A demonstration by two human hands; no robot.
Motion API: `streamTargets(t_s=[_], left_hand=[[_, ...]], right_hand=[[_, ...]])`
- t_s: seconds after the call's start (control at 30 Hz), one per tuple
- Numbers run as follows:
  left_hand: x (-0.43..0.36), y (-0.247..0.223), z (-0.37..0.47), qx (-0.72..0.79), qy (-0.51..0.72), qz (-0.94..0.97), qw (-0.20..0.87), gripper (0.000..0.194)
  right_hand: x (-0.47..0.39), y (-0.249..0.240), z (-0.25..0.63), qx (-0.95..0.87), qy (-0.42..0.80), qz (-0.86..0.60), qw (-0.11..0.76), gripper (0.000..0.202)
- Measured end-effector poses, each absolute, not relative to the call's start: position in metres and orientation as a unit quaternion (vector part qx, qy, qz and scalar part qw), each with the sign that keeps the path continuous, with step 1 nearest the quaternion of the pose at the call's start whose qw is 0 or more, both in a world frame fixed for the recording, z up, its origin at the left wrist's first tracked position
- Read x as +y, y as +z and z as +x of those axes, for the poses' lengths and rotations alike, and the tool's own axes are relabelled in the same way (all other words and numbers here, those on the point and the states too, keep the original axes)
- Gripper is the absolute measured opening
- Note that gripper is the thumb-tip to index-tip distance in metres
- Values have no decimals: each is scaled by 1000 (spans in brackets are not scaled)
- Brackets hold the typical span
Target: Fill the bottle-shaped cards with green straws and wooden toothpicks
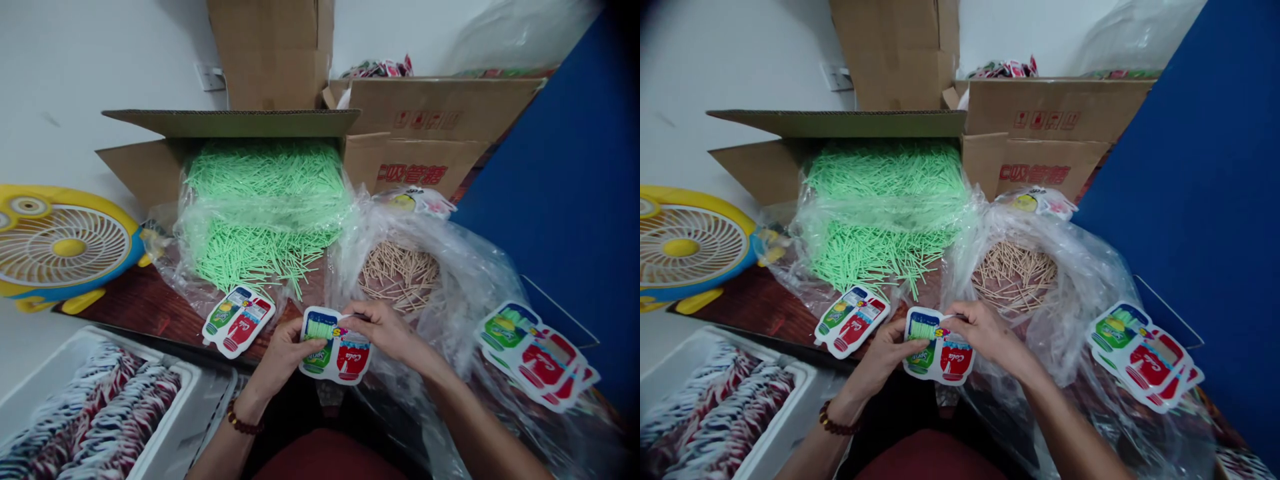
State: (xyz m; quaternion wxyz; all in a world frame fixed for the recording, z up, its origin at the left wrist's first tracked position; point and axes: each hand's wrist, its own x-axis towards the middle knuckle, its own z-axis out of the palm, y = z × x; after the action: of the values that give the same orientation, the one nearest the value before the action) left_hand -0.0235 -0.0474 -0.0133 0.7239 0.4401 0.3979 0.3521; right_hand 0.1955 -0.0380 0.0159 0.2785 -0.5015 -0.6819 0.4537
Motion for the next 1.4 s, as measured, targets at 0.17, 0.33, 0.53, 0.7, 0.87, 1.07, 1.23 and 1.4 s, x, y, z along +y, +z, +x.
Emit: streamTargets(t_s=[0.17, 0.33, 0.53, 0.7, 0.87, 1.07, 1.23, 1.4], left_hand=[[-46, -5, -15, 392, 361, 466, 706, 30], [-48, -2, -5, 440, 371, 562, 593, 21], [-49, -5, 0, 426, 350, 576, 604, 22], [-47, -8, 0, 416, 338, 521, 664, 21], [-43, -9, 0, 430, 324, 538, 649, 21], [-41, -12, 4, 436, 290, 556, 646, 20], [-36, -8, 11, 425, 263, 577, 646, 17], [-31, -8, 15, 434, 232, 545, 679, 20]], right_hand=[[-45, 19, 188, -712, 434, -473, 285, 23], [-50, 23, 188, -724, 394, -475, 307, 22], [-50, 17, 191, -683, 440, -487, 320, 17], [-49, 7, 198, -680, 466, -467, 320, 13], [-50, 5, 200, -676, 460, -479, 320, 19], [-50, 0, 206, -697, 424, -495, 299, 32], [-53, -1, 216, -707, 412, -495, 291, 41], [-30, -2, 247, -703, 387, -514, 304, 34]])
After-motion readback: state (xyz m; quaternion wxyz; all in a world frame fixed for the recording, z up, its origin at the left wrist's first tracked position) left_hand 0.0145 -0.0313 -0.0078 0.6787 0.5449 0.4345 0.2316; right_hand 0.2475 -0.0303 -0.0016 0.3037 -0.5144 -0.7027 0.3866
